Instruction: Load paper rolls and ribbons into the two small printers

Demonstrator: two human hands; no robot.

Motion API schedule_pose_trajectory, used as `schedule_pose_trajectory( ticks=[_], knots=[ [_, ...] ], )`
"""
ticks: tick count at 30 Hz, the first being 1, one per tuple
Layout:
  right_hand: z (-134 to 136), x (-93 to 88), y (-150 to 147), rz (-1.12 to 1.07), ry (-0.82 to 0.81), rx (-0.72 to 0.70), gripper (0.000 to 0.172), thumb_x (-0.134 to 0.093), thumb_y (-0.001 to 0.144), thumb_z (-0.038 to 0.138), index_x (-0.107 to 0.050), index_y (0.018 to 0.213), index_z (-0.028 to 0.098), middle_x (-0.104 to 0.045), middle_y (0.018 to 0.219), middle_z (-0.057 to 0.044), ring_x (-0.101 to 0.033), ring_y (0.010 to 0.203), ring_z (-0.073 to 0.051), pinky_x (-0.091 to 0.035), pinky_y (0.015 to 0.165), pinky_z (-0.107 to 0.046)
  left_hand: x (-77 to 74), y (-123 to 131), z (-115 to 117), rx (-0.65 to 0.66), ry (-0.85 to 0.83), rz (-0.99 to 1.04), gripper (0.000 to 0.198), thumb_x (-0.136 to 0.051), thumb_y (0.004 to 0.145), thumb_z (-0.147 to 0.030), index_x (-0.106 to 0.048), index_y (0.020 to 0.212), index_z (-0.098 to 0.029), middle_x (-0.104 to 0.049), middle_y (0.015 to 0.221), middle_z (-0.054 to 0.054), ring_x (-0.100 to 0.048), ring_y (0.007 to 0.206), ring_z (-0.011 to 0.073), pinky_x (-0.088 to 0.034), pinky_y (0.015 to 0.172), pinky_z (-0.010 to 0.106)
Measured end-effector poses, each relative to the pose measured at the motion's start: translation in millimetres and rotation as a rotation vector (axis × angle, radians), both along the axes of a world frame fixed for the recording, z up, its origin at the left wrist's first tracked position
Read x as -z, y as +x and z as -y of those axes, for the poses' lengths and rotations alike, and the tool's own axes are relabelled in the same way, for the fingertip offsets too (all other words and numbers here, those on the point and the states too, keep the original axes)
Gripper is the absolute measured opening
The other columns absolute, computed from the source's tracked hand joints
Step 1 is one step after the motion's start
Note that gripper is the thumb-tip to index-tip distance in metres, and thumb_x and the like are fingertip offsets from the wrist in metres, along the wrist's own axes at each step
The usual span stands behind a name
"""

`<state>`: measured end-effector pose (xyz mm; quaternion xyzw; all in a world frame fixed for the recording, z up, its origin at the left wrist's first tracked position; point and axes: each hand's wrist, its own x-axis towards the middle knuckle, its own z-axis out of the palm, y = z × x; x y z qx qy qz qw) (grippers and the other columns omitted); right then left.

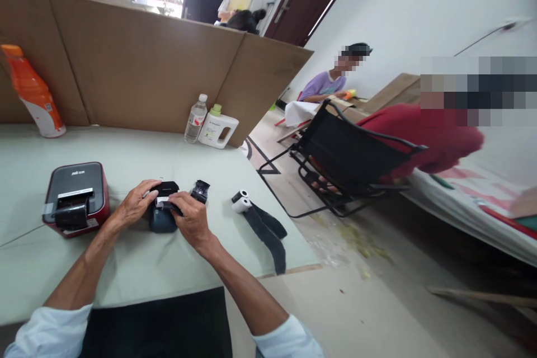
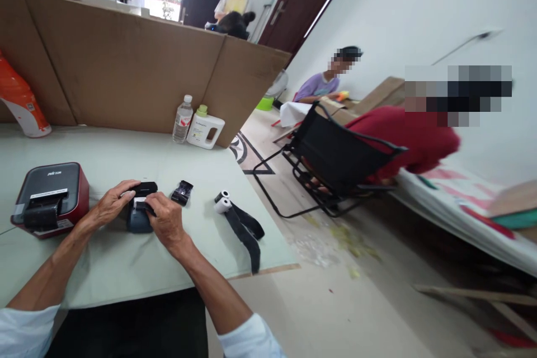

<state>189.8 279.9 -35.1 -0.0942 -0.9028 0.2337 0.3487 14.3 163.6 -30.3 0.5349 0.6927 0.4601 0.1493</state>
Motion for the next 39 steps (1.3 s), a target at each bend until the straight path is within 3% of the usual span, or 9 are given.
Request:
schedule_pose_trajectory(
  ticks=[12,19,26,39],
  knots=[
    [-2.1,2.4,-2.5,0.153,0.186,0.034,0.019,-0.061,0.093,0.007,-0.072,0.098,0.022,-0.075,0.107,-0.010,-0.070,0.101,-0.024,-0.055,0.091,-0.035,1.5,0.1,-3.4,-0.026,0.015,0.032,0.047,-0.049,0.097,-0.047,-0.068,0.130,-0.021,-0.068,0.138,0.010,-0.061,0.132,0.0274,-0.043,0.119,0.046],
    [-1.8,-17.6,-6.1,0.336,0.389,0.076,0.018,-0.060,0.098,0.010,-0.071,0.087,0.018,-0.072,0.090,-0.007,-0.065,0.084,-0.019,-0.046,0.074,-0.028,3.2,-1.6,-5.0,-0.038,0.018,0.008,0.047,-0.047,0.098,-0.046,-0.069,0.130,-0.019,-0.069,0.137,0.011,-0.062,0.130,0.0271,-0.043,0.119,0.046],
    [-0.9,-32.1,-14.6,0.520,0.401,0.028,0.020,-0.057,0.099,0.009,-0.073,0.091,0.018,-0.072,0.091,-0.008,-0.064,0.085,-0.019,-0.043,0.071,-0.027,1.4,-0.6,-5.1,-0.044,0.007,0.018,0.048,-0.048,0.097,-0.047,-0.069,0.130,-0.018,-0.069,0.137,0.011,-0.062,0.129,0.0273,-0.044,0.118,0.047],
    [0.2,-30.3,-5.6,0.486,0.421,-0.008,0.008,-0.066,0.098,0.016,-0.072,0.092,0.019,-0.076,0.095,-0.007,-0.064,0.093,-0.021,-0.045,0.073,-0.030,-1.0,0.4,-4.0,-0.029,0.017,0.022,0.047,-0.048,0.098,-0.047,-0.069,0.130,-0.019,-0.068,0.138,0.011,-0.062,0.130,0.0273,-0.043,0.119,0.047]
  ],
)
